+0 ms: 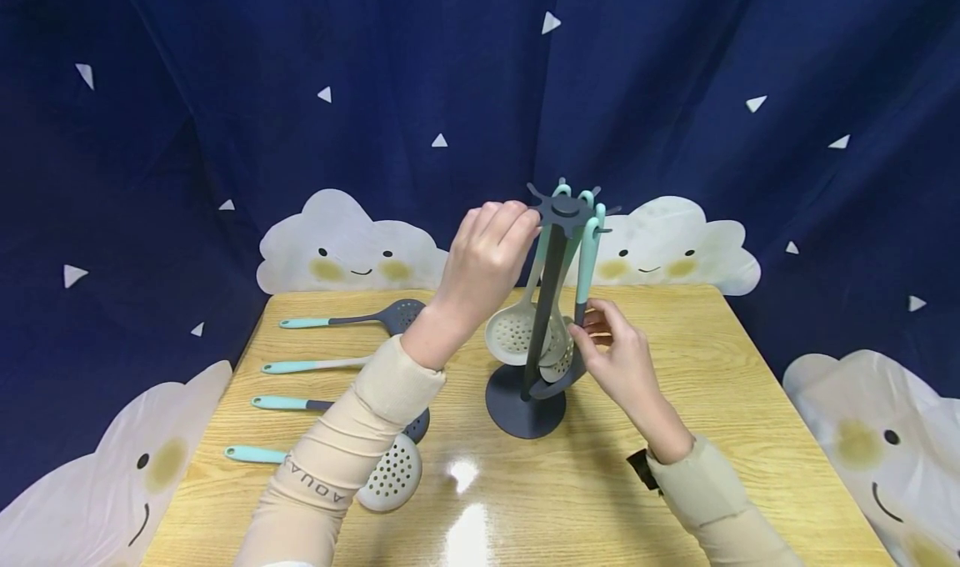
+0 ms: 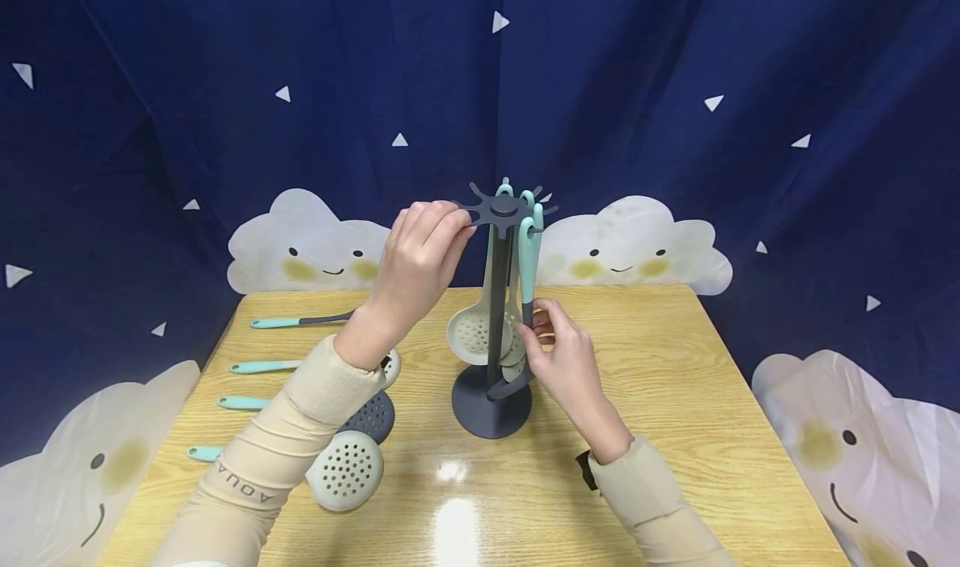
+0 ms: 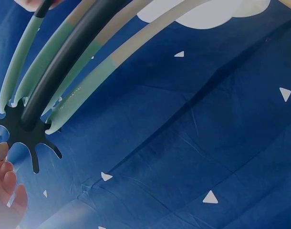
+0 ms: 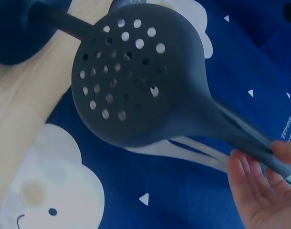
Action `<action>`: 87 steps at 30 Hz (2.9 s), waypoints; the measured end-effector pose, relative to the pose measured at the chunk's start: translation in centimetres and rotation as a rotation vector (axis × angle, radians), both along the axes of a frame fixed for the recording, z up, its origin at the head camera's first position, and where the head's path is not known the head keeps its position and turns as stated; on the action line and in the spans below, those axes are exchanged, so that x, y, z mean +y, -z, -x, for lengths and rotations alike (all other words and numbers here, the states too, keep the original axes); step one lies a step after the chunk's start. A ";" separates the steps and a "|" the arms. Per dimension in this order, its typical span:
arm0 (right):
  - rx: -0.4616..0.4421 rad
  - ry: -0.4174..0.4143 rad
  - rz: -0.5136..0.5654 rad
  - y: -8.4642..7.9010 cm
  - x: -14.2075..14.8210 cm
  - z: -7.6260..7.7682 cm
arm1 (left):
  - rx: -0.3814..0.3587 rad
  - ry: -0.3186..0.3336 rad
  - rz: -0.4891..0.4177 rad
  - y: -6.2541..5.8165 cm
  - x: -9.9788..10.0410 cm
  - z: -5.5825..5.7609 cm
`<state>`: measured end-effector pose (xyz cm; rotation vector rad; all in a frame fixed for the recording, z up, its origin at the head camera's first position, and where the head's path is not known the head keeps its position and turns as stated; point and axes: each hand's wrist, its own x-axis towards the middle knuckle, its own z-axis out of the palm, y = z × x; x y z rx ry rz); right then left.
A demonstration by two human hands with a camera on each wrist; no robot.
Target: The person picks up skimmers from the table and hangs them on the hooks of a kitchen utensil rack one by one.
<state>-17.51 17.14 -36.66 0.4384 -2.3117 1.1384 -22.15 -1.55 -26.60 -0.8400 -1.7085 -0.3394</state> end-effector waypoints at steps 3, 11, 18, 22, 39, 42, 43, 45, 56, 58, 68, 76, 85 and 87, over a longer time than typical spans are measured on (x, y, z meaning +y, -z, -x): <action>0.029 0.004 -0.009 -0.5 0.2 0.1 | -0.001 0.002 0.000 0.0 0.0 0.0; 0.385 0.100 -0.022 -3.3 0.9 1.2 | 0.002 -0.010 0.003 0.1 0.0 0.1; 0.557 0.198 -0.094 -6.8 1.1 2.6 | 0.002 -0.012 0.004 0.1 -0.1 0.1; 0.591 0.203 -0.140 -7.9 1.1 3.5 | 0.001 -0.011 0.006 0.1 -0.1 0.1; 0.745 0.161 -0.428 -10.4 2.2 5.0 | 0.006 -0.014 0.009 0.2 0.0 0.1; 0.757 0.142 -0.480 -10.7 2.3 5.0 | 0.008 -0.020 0.011 0.2 0.0 0.1; 0.757 0.136 -0.492 -10.8 2.3 5.0 | 0.009 -0.021 0.010 0.2 0.0 0.1; 0.751 0.124 -0.519 -10.9 2.3 5.0 | 0.009 -0.023 0.009 0.3 0.0 0.2; 0.723 0.104 -0.550 -11.3 2.2 4.7 | -0.089 -0.035 0.042 1.2 -0.8 -0.8; 0.716 0.102 -0.559 -11.3 2.3 4.7 | -0.113 -0.029 0.044 1.5 -1.0 -1.0; 0.701 0.096 -0.582 -11.2 2.4 4.8 | -0.240 -0.054 -0.034 4.7 -3.7 -2.1; 0.699 0.092 -0.574 -11.2 2.4 4.7 | -0.447 -0.215 -0.171 9.6 -7.3 -2.7; 0.704 0.086 -0.577 -11.2 2.4 4.7 | -0.676 -0.433 -0.285 15.1 -13.3 -4.1; 0.700 0.084 -0.578 -11.2 2.4 4.7 | -0.741 -0.487 -0.309 16.4 -14.8 -4.5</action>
